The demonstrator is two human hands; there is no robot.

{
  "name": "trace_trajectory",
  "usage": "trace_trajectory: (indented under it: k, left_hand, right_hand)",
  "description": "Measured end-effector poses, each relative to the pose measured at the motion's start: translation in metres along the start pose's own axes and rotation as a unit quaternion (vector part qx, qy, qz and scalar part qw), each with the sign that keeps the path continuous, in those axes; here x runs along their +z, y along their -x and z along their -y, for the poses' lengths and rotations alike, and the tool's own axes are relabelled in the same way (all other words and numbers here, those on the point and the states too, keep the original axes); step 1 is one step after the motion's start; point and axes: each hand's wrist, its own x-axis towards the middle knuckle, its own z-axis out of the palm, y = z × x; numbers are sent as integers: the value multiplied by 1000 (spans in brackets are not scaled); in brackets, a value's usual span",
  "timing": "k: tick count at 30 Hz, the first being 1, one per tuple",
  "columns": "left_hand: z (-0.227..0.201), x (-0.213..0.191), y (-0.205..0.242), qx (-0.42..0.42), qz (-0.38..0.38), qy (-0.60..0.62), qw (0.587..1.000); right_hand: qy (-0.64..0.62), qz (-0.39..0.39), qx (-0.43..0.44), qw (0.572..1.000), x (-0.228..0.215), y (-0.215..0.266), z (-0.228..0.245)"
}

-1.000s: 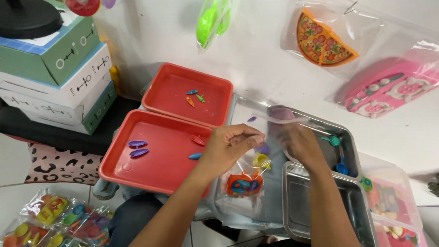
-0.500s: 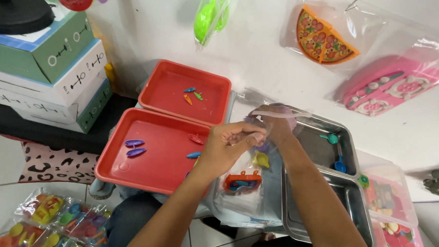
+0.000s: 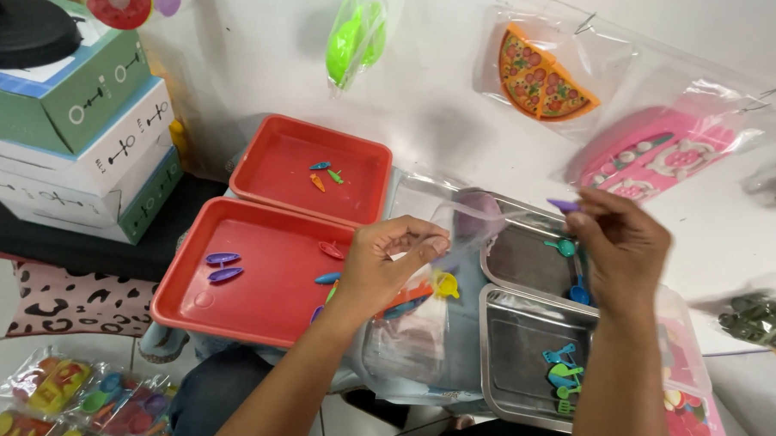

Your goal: Sorting small plastic components and placing them into small plastic bags and fabric pouches.

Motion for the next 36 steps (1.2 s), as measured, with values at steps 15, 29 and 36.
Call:
trace_trajectory:
  k: [15, 29, 36]
  left_hand:
    - [-4, 2, 3, 37, 23, -3, 999]
    - [7, 1, 1, 71, 16, 1, 997]
    - [-3, 8, 5, 69, 33, 3, 997]
  right_hand:
    - [360, 191, -243, 880, 61, 5, 129]
    - [85, 144, -138, 976, 53, 0, 32]
    - [-84, 187, 3, 979, 53, 49, -40]
